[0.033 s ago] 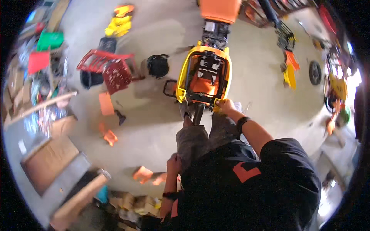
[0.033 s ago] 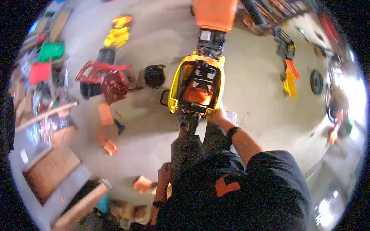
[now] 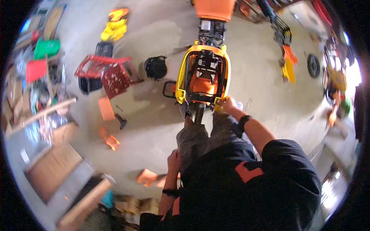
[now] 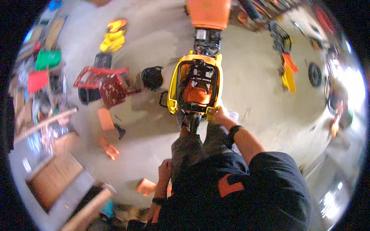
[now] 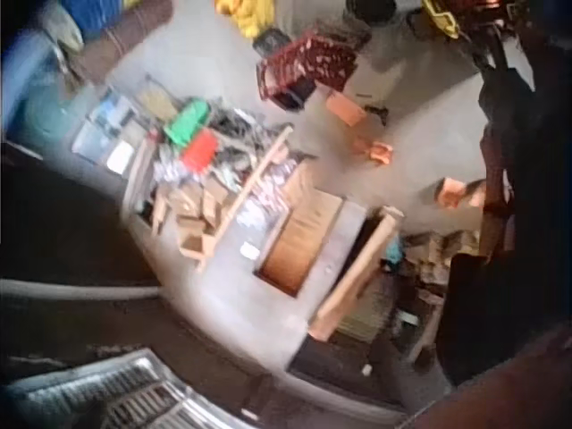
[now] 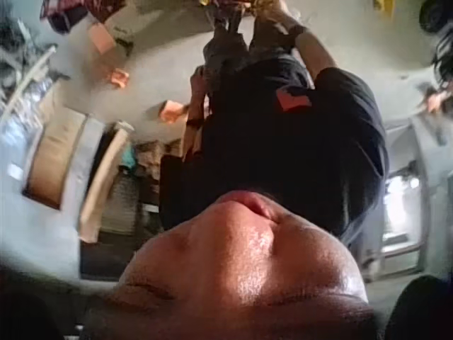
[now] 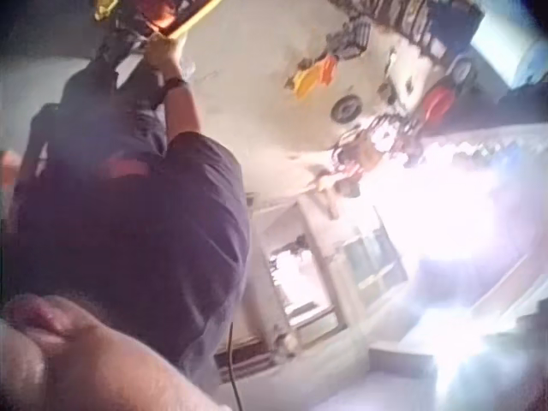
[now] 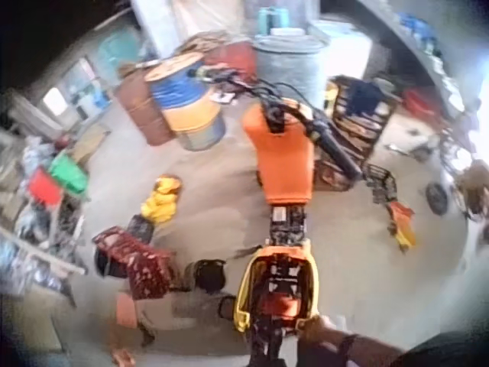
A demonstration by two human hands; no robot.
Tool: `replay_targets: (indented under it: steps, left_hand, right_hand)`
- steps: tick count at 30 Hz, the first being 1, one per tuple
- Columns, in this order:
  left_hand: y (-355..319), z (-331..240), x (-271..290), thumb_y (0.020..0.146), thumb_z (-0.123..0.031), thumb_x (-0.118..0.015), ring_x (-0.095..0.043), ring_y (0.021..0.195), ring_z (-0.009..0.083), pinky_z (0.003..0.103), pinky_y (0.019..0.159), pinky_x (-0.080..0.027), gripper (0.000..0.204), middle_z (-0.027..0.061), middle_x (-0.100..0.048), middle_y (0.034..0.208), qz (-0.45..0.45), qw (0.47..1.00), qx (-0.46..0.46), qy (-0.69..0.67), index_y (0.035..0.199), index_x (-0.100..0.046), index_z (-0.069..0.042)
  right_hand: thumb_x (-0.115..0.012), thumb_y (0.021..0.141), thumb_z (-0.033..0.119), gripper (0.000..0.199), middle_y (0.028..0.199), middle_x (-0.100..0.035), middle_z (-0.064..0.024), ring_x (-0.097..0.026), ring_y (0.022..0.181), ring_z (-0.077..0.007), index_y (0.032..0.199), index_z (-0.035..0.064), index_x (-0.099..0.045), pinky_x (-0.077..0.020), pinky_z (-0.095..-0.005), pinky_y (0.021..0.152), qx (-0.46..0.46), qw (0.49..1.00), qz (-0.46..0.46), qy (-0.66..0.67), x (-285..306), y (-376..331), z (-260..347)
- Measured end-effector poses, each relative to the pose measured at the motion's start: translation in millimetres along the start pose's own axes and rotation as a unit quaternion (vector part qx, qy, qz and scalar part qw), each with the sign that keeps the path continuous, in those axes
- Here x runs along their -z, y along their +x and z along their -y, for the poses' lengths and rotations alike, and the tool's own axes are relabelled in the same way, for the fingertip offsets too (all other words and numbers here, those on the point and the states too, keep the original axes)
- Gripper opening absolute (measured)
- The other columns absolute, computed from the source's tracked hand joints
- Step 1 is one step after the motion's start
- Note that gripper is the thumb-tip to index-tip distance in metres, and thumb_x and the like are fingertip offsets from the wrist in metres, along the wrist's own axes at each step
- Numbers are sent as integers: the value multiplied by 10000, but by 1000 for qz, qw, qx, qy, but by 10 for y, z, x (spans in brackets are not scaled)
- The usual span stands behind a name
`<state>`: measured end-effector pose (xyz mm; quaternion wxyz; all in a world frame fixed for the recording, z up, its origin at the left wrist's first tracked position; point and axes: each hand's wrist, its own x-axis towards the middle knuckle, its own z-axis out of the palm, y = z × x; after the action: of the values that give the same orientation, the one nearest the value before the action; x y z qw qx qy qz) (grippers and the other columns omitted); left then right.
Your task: Attaching plastic fairings and a license plate bracket to a motorcycle frame.
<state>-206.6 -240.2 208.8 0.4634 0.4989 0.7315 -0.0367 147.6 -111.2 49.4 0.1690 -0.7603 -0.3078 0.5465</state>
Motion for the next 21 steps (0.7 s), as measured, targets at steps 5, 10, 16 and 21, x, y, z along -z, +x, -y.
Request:
replay_targets:
  steps: [5, 10, 16, 21]
  left_hand:
    - [1547, -35, 203, 933, -275, -448, -601, 857, 421, 488, 742, -486, 266, 219, -637, 886, 70, 967, -171, 175, 985, -599, -62]
    - [2728, -820, 78, 923, -352, -579, -586, 1071, 324, 380, 891, -478, 539, 235, -561, 1213, -89, 970, -226, -18, 1289, -440, 17]
    - [3194, -1228, -108, 889, -326, -613, -609, 998, 243, 359, 826, -502, 602, 187, -586, 1167, 85, 977, -92, -172, 1347, -390, -5]
    - [3223, -1160, -395, 899, -329, -489, -581, 1060, 345, 408, 861, -488, 657, 269, -491, 1284, 75, 987, -40, -138, 1442, -254, -43]
  right_hand:
    - [-705, 817, 196, 187, 777, -694, -112, -636, 701, -188, 891, 26, -688, -507, -373, 678, -33, 993, -110, 29, -103, -35, -17]
    - [-730, 774, 309, 324, 798, -687, -193, -686, 743, -249, 859, -2, -700, -522, -383, 669, -100, 987, -78, -95, -129, 120, -18]
    - [-734, 759, 311, 331, 820, -686, -200, -685, 806, -328, 862, -2, -700, -540, -394, 726, -104, 979, -120, -129, -174, 141, -97]
    - [-726, 767, 313, 342, 814, -683, -204, -682, 789, -334, 859, -14, -694, -535, -402, 718, -110, 982, -120, -93, -173, 86, -2]
